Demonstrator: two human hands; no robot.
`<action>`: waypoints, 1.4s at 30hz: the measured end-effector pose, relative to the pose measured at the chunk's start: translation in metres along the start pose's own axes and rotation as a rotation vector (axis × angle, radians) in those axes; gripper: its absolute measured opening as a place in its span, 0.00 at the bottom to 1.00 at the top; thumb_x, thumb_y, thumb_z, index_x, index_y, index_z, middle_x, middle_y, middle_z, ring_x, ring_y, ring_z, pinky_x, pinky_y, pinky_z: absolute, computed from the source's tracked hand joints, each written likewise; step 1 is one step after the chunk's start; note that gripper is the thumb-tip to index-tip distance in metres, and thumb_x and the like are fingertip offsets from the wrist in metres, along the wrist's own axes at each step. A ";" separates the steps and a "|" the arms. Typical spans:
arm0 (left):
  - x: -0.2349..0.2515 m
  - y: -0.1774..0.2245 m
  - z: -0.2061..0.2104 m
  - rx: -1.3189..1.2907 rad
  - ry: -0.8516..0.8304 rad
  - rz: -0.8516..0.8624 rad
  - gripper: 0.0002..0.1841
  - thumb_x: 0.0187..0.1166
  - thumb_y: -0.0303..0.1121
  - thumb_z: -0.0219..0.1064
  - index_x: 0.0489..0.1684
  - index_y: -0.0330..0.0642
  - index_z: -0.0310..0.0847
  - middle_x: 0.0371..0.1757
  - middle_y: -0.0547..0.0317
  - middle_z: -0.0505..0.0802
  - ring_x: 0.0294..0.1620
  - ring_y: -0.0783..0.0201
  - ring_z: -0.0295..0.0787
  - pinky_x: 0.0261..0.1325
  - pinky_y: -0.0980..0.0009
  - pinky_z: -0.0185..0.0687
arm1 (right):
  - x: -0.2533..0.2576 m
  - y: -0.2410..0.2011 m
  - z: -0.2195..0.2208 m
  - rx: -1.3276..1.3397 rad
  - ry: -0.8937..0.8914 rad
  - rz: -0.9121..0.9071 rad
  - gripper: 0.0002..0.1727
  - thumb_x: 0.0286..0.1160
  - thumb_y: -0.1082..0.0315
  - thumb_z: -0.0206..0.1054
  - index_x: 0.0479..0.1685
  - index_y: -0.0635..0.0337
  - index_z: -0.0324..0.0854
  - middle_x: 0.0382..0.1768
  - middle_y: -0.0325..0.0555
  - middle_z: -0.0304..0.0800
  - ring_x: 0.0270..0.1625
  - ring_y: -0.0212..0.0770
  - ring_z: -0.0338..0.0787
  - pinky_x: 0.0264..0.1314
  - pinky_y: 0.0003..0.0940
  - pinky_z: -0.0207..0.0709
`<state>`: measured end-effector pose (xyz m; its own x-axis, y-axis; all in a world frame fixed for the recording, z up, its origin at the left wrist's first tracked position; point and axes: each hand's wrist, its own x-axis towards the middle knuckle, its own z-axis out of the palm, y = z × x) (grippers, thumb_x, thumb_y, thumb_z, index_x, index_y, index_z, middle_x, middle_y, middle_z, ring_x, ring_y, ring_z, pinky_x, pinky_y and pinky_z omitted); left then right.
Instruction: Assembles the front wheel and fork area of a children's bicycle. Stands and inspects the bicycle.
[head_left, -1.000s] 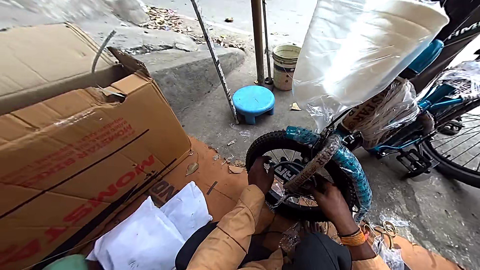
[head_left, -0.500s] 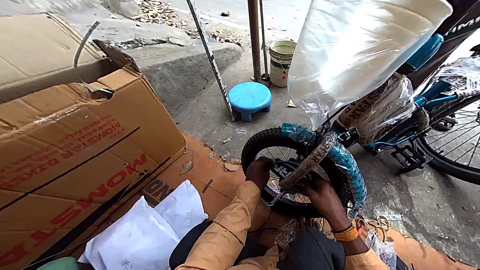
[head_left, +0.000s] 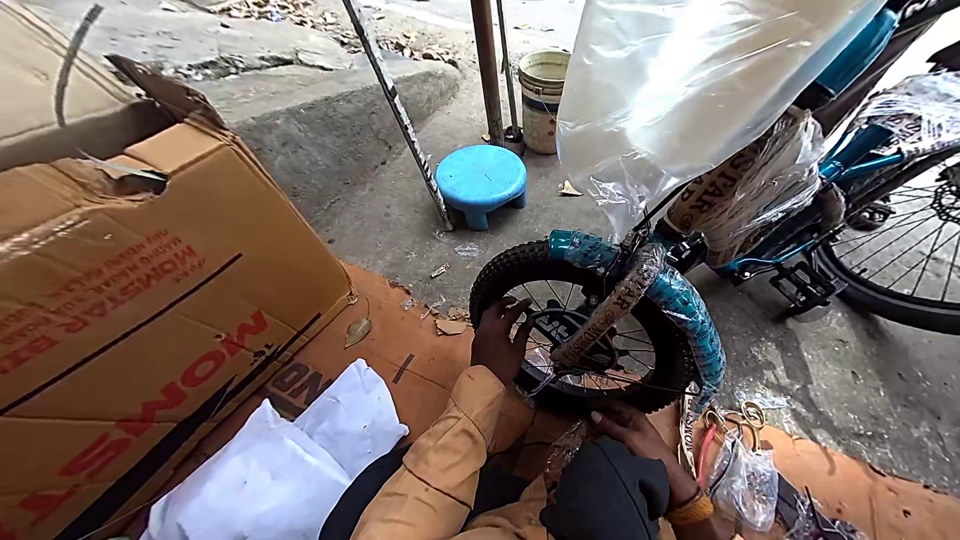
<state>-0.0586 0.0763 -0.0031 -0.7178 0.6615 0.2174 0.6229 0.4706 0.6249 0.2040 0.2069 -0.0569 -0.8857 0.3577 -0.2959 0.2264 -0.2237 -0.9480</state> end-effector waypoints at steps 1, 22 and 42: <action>-0.001 0.005 0.000 -0.010 -0.016 -0.017 0.20 0.84 0.43 0.67 0.74 0.58 0.84 0.75 0.51 0.82 0.72 0.46 0.80 0.70 0.43 0.79 | 0.006 0.018 0.000 0.005 0.096 0.013 0.23 0.82 0.63 0.67 0.71 0.65 0.76 0.40 0.45 0.93 0.38 0.38 0.93 0.44 0.37 0.90; -0.083 0.023 0.015 -0.148 -0.367 -0.329 0.20 0.88 0.48 0.58 0.67 0.52 0.87 0.56 0.54 0.95 0.60 0.58 0.92 0.71 0.50 0.81 | 0.010 0.027 0.005 0.635 0.116 -0.001 0.39 0.81 0.65 0.62 0.91 0.57 0.51 0.43 0.48 0.87 0.39 0.41 0.90 0.45 0.39 0.87; -0.092 0.010 0.059 -0.579 -0.202 -0.417 0.17 0.86 0.29 0.57 0.69 0.33 0.78 0.61 0.46 0.90 0.60 0.62 0.89 0.67 0.62 0.85 | 0.010 0.020 0.010 0.280 0.353 0.044 0.32 0.82 0.65 0.65 0.85 0.60 0.64 0.39 0.47 0.89 0.33 0.38 0.88 0.36 0.34 0.85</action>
<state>0.0319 0.0546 -0.0614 -0.7528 0.6161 -0.2318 0.0072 0.3599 0.9330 0.1956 0.1965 -0.0779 -0.6744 0.6190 -0.4026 0.0992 -0.4644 -0.8800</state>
